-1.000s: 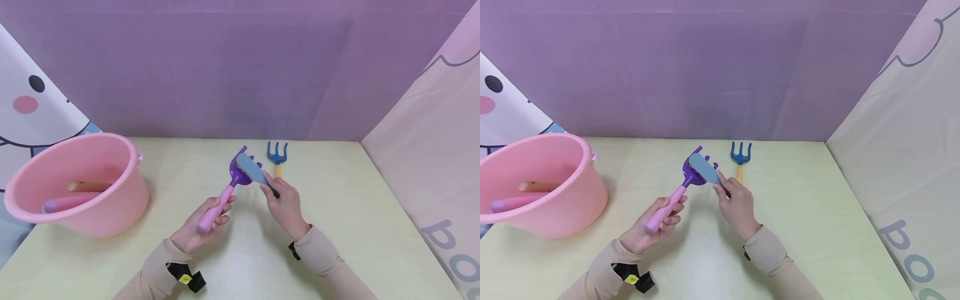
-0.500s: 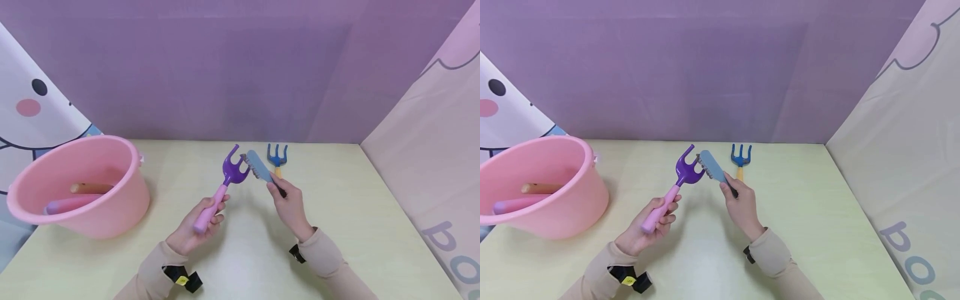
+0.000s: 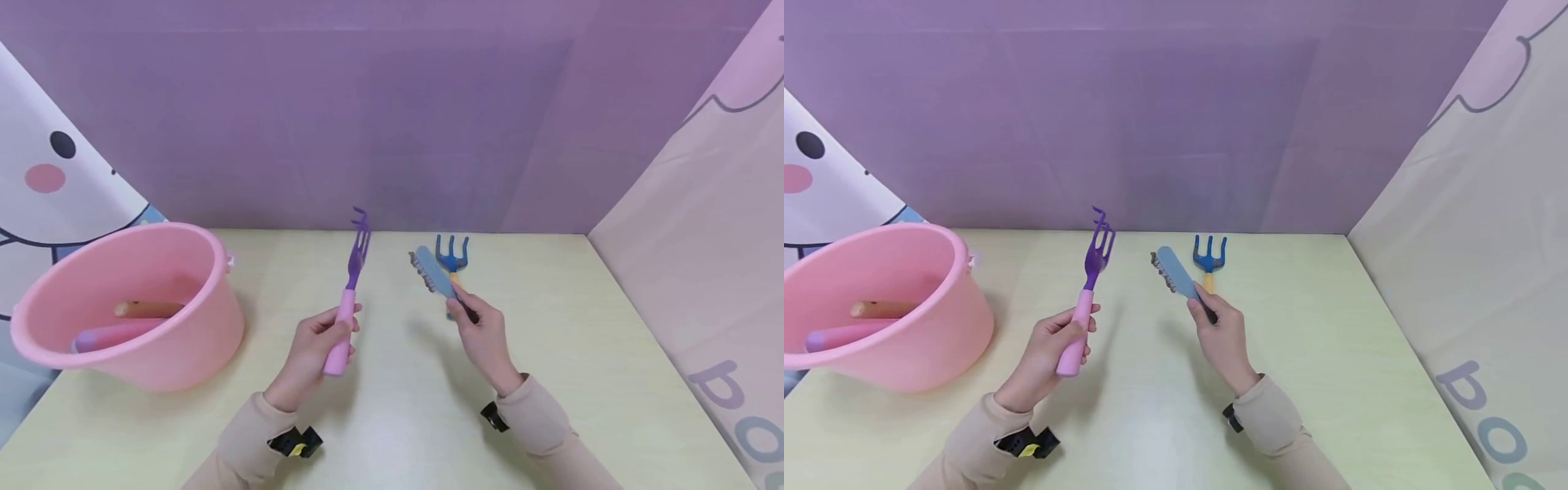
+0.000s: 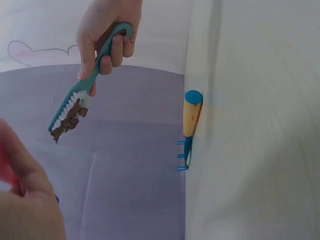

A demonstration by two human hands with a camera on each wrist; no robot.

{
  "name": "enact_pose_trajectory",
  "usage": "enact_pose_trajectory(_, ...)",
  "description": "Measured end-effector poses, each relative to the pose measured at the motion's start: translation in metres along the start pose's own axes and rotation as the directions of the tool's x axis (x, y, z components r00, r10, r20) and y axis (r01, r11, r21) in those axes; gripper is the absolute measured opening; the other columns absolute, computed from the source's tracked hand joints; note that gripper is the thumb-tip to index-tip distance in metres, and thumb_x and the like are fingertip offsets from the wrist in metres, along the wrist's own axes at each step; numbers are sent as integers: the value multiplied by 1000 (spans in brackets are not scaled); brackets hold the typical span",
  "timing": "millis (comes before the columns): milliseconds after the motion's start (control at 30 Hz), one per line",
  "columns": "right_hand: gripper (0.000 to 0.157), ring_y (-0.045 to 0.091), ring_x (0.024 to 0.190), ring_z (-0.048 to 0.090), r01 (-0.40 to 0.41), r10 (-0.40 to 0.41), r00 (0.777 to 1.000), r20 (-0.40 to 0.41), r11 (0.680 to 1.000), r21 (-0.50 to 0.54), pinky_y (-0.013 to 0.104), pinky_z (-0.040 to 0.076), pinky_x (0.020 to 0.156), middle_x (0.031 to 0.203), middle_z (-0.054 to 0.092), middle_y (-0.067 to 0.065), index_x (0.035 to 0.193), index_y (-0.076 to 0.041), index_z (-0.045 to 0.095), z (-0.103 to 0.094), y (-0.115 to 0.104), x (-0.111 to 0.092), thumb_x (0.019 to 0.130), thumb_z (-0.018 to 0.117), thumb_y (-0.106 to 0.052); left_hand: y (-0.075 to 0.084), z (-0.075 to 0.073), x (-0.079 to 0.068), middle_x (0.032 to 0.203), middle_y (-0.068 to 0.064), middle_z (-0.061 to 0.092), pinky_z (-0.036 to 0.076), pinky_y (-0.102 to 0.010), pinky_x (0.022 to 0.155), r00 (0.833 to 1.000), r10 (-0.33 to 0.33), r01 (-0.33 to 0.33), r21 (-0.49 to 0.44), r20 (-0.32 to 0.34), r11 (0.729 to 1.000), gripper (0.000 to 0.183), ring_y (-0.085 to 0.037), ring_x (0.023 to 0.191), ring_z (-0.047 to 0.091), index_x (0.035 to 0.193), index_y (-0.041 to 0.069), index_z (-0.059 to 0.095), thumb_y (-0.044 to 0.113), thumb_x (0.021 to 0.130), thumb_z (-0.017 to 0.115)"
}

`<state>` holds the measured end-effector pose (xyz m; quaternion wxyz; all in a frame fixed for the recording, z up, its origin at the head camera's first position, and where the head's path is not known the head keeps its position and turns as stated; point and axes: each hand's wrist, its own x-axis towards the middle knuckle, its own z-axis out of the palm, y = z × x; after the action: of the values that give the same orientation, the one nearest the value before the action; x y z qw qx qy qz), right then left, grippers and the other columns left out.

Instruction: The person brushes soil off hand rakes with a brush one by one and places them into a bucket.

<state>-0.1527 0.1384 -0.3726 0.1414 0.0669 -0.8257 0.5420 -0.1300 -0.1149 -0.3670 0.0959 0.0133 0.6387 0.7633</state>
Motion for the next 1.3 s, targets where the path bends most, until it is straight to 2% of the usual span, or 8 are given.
enact_pose_trajectory(133,36,11,68,52,-37,37,999,10,999,-4,19,41,53,110,64,17,125,-7,56,-3,2,0,91,56,-18,0,-2,0,88,-12,63,49,-26,54,990,58,-29,212,-132,977,36,-13,61,56,119,6,61,7,83,61)
enact_pose_trajectory(267,35,15,68,51,-81,81,997,15,997,3,19,40,53,111,63,18,124,-7,56,-6,3,-1,91,55,-18,-1,-5,-1,69,-9,59,44,-23,46,966,205,-104,485,-160,868,36,-12,57,48,114,10,65,12,78,69)
enact_pose_trajectory(533,35,13,67,49,-100,100,995,8,995,8,19,39,53,109,64,18,124,-6,57,-11,4,1,91,55,-19,-6,-12,-1,67,-1,61,35,-17,37,844,535,-322,833,37,450,31,-1,44,40,101,3,69,12,71,72)
enact_pose_trajectory(733,34,8,63,47,-100,100,995,-3,995,10,19,37,51,110,64,19,123,-5,57,-13,6,0,91,56,-18,-11,-20,-2,63,2,53,33,-14,41,768,609,-376,909,197,180,24,-2,47,38,91,3,70,11,69,71)
enact_pose_trajectory(933,35,9,61,46,-106,106,994,-6,994,3,19,38,50,110,64,16,123,-7,57,-15,8,0,91,56,-18,-14,-30,-2,63,2,51,36,-18,40,665,662,-396,915,346,-81,20,-5,46,38,83,4,68,13,66,70)
enact_pose_trajectory(1033,35,8,60,45,-118,118,993,-5,993,-3,19,37,49,107,65,17,124,-7,57,-17,9,-1,91,56,-18,-10,-35,-6,64,1,54,39,-21,40,642,663,-394,908,384,-144,19,-7,45,42,81,4,67,16,66,69)
enact_pose_trajectory(1233,35,8,57,42,-145,145,989,17,989,-15,19,37,48,103,65,19,124,-6,56,-16,12,-1,91,55,-17,17,-48,-25,68,-5,59,40,-23,39,643,654,-359,911,399,-204,26,-12,45,50,86,2,68,25,75,61)
enact_pose_trajectory(1300,34,8,57,42,-155,155,988,15,988,-18,19,36,48,102,65,19,123,-6,57,-16,13,-1,91,55,-17,30,-52,-32,68,-6,59,36,-22,37,626,667,-334,912,405,-240,35,-12,43,49,87,1,68,32,82,52)
